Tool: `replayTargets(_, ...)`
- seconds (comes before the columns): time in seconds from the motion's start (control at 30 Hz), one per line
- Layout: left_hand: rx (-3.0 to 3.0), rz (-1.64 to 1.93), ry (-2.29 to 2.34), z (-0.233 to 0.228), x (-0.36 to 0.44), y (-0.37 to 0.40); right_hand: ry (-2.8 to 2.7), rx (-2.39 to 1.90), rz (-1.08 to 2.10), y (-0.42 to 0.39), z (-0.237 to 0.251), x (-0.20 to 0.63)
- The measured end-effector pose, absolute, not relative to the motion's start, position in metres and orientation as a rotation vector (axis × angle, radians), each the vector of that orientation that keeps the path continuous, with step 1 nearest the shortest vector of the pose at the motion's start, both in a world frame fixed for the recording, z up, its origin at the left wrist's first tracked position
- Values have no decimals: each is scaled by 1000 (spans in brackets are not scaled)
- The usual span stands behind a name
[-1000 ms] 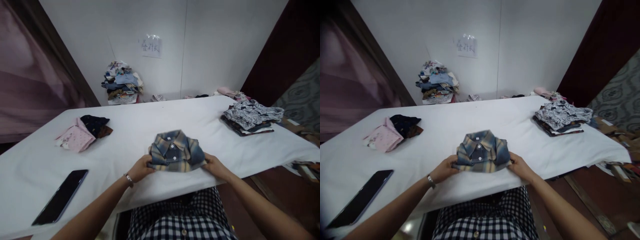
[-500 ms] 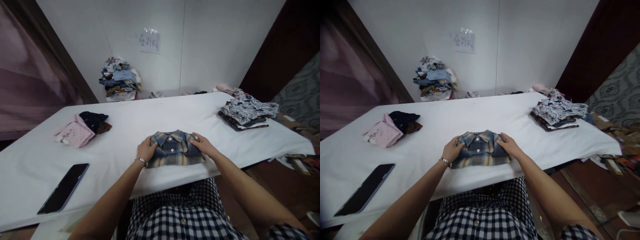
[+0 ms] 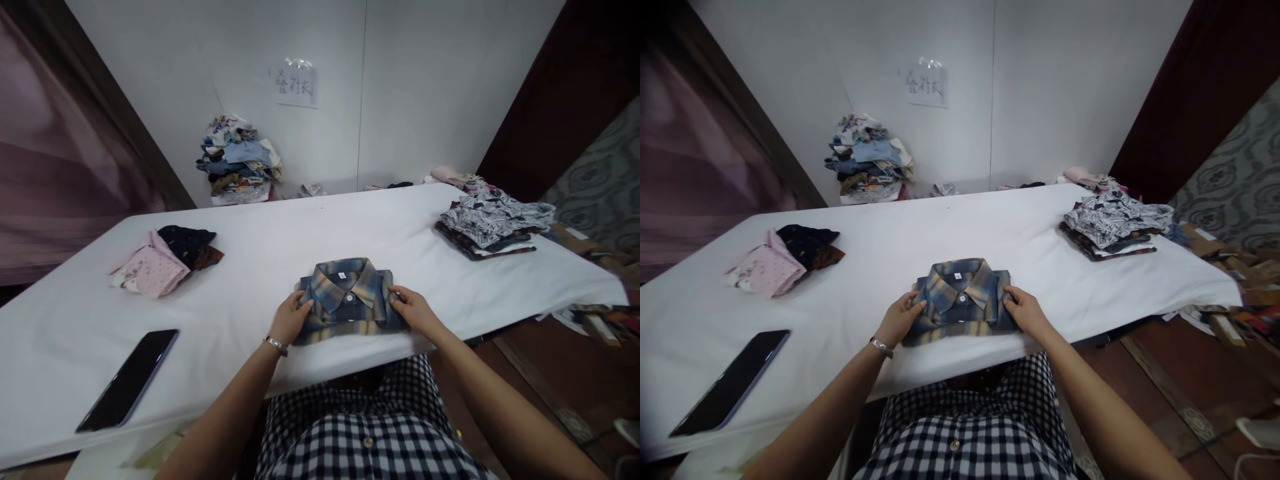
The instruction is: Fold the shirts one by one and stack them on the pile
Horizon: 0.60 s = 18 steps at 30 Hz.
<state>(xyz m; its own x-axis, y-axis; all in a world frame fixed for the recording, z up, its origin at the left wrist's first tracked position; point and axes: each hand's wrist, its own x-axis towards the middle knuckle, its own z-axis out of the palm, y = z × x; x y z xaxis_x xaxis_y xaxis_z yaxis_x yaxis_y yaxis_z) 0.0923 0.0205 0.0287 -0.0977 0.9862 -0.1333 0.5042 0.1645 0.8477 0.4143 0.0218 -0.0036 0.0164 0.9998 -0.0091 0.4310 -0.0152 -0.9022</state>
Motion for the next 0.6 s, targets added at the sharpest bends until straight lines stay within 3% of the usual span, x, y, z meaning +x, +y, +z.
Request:
replayTargets(0.13, 1652, 750, 1989, 34, 87, 16, -1532, -1707, 768, 23, 11, 422)
replayTargets(0.23, 1691, 682, 2080, 34, 85, 19, -1494, -1808, 796, 29, 19, 423)
replayTargets(0.47, 1161, 835, 1683, 35, 95, 38, -1328, -1541, 1101, 43, 27, 397)
replayTargets(0.6, 983, 1134, 1431, 41, 99, 42, -1154, -1311, 1107, 54, 44, 391)
